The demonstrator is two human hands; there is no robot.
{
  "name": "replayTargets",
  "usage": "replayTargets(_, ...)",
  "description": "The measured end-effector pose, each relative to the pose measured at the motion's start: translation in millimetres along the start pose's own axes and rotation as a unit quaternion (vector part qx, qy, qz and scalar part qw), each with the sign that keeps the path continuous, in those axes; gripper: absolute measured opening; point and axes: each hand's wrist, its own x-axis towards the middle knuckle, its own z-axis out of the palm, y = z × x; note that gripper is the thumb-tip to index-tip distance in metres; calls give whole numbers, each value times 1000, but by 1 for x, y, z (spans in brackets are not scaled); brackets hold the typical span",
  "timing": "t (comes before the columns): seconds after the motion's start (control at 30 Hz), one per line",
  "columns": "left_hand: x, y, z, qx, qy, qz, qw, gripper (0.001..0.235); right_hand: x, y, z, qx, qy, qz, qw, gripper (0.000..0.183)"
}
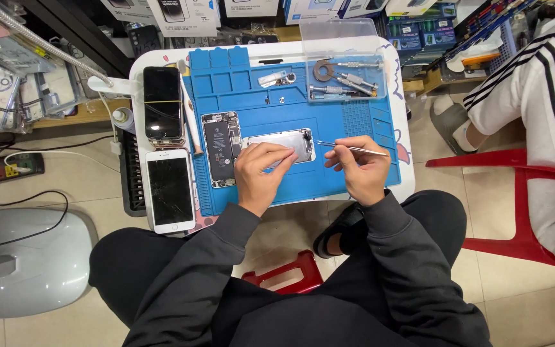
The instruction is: The person is repairing a smartphone by using a screwdriver to remove screws from the back cover. They then use tweezers to carefully lift and remove the back cover, exposing the internal components. The person continues to manipulate internal parts with tweezers and a screwdriver.
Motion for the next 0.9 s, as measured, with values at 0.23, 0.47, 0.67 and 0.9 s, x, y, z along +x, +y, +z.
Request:
replayTargets(0.23,0,0,0,18,-12,24,999,11,4,-13,3,8,-44,-64,997,11)
replayTargets(0.47,-3,-3,1,22,-10,30,999,12,-1,-6,5,42,-37,-48,997,11)
replayTargets(0.67,-4,-4,2,28,-21,26,999,11,-2,-6,9,7,-78,-64,995,13)
replayTargets(0.9,-4,-7,1,40,-35,36,998,11,-3,-12,12,-80,-79,-78,991,10)
